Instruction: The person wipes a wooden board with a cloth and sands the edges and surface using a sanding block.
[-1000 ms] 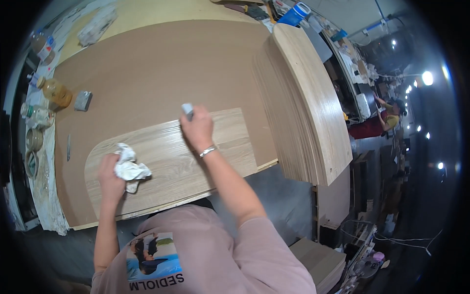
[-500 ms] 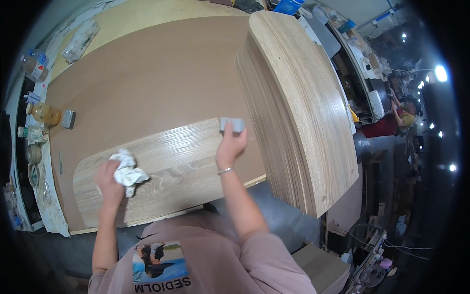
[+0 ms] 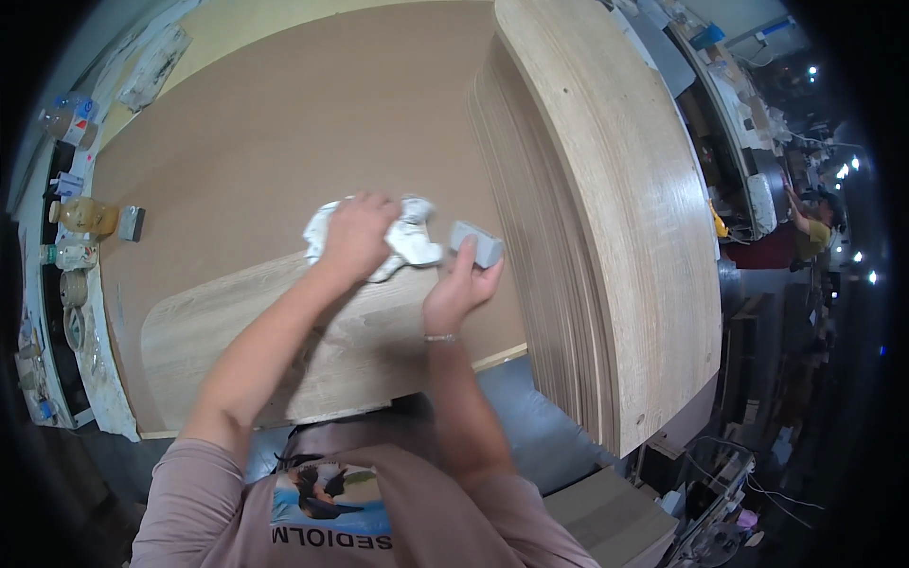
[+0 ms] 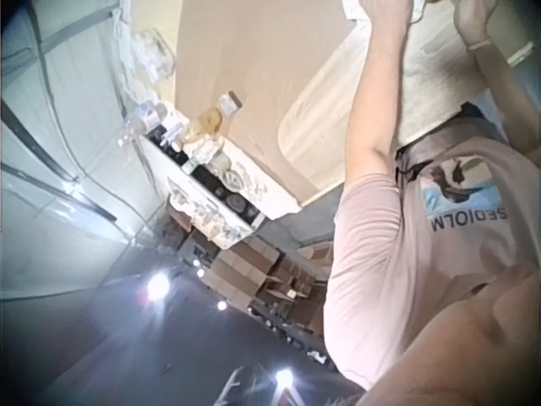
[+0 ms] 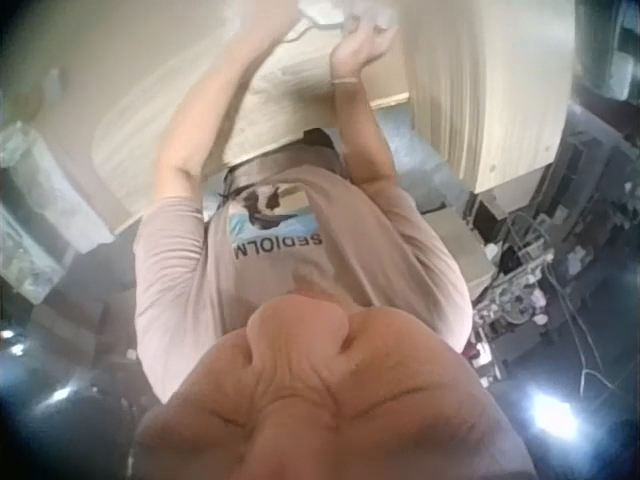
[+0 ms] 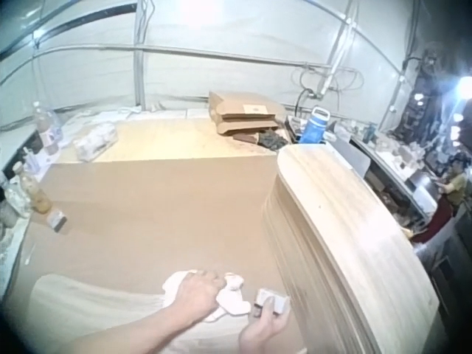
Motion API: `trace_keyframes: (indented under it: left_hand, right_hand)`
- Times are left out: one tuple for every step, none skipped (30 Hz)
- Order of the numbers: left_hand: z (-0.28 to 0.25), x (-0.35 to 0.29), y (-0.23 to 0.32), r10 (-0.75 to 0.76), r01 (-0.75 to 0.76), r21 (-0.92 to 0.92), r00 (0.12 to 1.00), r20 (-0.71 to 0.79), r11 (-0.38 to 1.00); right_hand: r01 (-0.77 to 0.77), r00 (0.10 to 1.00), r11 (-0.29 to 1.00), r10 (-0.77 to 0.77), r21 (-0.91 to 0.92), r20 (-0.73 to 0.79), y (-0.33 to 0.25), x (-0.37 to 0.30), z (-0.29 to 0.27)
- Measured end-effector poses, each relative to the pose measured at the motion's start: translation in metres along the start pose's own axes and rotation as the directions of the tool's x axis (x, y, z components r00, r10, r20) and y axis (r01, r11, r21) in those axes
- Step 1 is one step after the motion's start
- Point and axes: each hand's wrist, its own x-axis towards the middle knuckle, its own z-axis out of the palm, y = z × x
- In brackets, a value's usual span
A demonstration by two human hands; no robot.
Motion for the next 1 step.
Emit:
trace_keyframes:
  left_hand:
    - [-0.0028,-0.0199,-0.0205,-0.013,0.013,-0.004,0.998,-0.054,1.000]
  right_hand:
    - [-0.005,1.000,1.000,0.005,-0.022,0.014,-0.0022,-0.0008,0.0000]
